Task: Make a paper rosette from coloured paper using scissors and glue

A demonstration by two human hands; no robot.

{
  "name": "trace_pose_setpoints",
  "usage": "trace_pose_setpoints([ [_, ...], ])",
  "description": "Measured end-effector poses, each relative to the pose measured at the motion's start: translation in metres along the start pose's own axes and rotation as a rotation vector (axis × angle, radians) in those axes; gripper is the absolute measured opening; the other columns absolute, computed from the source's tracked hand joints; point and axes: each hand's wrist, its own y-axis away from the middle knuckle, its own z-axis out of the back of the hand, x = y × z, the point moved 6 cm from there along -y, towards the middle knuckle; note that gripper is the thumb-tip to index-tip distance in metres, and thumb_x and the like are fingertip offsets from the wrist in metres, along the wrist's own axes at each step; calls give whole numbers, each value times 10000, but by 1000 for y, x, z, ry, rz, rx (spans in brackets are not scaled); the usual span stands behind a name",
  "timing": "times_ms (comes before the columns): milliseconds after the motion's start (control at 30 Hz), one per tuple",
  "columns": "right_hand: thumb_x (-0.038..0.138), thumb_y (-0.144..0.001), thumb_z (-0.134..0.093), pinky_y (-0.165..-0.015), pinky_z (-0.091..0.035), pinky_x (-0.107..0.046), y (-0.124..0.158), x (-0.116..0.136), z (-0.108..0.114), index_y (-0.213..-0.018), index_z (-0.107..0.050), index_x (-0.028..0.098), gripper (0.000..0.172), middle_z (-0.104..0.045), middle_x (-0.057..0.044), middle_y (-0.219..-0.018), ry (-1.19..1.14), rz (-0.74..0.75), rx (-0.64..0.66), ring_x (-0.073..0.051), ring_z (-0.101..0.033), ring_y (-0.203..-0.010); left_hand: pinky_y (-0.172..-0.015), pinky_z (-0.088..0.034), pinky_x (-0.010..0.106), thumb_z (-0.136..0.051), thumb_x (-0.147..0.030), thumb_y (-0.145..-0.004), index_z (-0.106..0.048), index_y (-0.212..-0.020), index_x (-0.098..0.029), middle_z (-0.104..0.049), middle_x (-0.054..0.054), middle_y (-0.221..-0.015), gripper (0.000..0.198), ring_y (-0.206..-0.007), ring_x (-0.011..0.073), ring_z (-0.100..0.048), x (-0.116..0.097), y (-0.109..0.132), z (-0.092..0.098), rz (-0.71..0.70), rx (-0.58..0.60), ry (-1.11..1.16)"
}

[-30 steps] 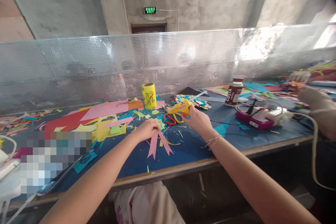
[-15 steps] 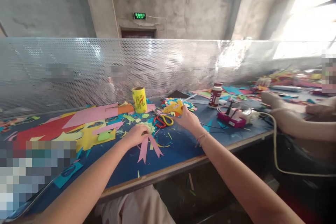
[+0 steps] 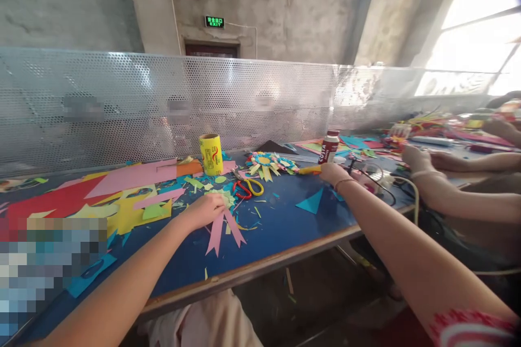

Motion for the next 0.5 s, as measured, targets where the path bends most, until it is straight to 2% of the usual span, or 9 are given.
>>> trace_pose_setpoints([
  [100, 112, -862, -444, -866, -388, -417, 3, 0, -6, -1063, -651, 2, 308, -610, -284, -1076, 52, -71, -30, -341, -550, -1086, -734, -426, 277, -392, -231, -882, -631, -700, -175, -616, 63, -833, 305, -802, 170, -568, 0, 1, -1, -25, 13, 3],
  [200, 79, -873, -354, -910, -354, -433, 3, 1, -6, -1077, -655, 26, 367, -595, -271, -1132, 126, -121, -71, -339, -500, -1158, -746, -429, 276, -395, -230, -888, -631, -706, -177, -629, 60, -843, 302, -817, 170, -571, 0, 1, -1, -32, -1, -5],
  [367, 88, -878, -314, -866, -378, -408, -6, 0, -2, -1127, -640, 55, 411, -588, -254, -1165, 134, -200, -50, -328, -498, -1156, -750, -432, 266, -401, -221, -892, -630, -731, -177, -639, 50, -806, 283, -812, 165, -572, 0, 1, 0, -27, -25, 2],
  [500, 75, -864, -331, -861, -382, -412, -12, -1, 9, -1071, -660, 50, 390, -599, -270, -1127, 112, -165, -98, -322, -521, -1119, -758, -432, 262, -420, -258, -897, -650, -758, -178, -637, 52, -874, 281, -838, 163, -576, 0, 1, 0, -39, -4, 29],
])
